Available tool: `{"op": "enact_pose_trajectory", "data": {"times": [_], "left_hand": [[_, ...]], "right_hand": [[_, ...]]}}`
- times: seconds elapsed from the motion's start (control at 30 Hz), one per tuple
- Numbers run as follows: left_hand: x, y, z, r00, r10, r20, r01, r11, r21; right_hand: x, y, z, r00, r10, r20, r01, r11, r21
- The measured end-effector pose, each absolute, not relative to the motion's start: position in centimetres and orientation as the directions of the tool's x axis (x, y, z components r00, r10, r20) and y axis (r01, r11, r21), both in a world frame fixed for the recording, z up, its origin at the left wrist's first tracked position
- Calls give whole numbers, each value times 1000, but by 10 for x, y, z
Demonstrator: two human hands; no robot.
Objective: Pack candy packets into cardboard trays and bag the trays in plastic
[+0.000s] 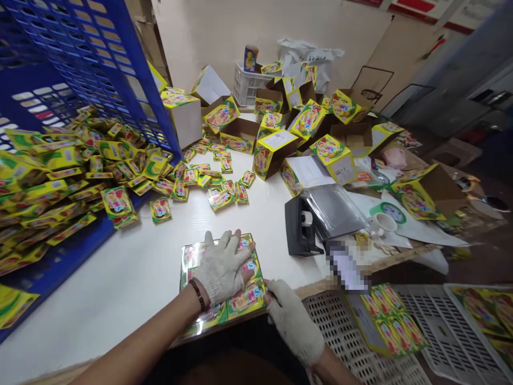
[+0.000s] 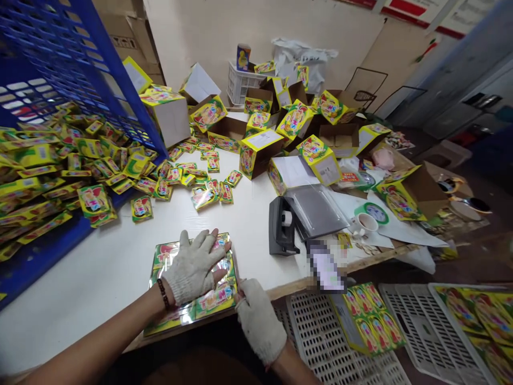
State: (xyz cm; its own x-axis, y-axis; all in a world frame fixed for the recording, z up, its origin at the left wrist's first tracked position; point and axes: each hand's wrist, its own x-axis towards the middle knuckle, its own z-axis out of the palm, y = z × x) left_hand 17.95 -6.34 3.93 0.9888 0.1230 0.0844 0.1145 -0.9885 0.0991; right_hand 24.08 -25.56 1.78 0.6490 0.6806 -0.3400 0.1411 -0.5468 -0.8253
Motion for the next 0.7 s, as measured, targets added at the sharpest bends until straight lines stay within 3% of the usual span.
{"op": "enact_pose_trajectory", "data": {"times": [0.13,0.2,0.23,0.33,0.5,0.7], "left_hand": [[181,-69,39,988,143,56,136,-985,106],[182,-71,40,989,140,46,134,-985,110],[183,-71,41,990,138,39,133,-985,109],[184,-71,42,990,139,20,136,-986,99],[184,-72,42,989,150,3,149,-984,94],[184,-72,41,988,155,-23,157,-981,114]], "right_hand": [[246,-272,23,587,631,-507,-38,-605,-796],[275,-284,27,668,621,-410,62,-596,-801],[293,-292,30,751,590,-296,145,-585,-798],[353,-315,32,946,316,70,267,-641,-720],[408,-315,12,918,396,6,277,-634,-722],[401,-295,-1,948,301,107,276,-605,-746]]}}
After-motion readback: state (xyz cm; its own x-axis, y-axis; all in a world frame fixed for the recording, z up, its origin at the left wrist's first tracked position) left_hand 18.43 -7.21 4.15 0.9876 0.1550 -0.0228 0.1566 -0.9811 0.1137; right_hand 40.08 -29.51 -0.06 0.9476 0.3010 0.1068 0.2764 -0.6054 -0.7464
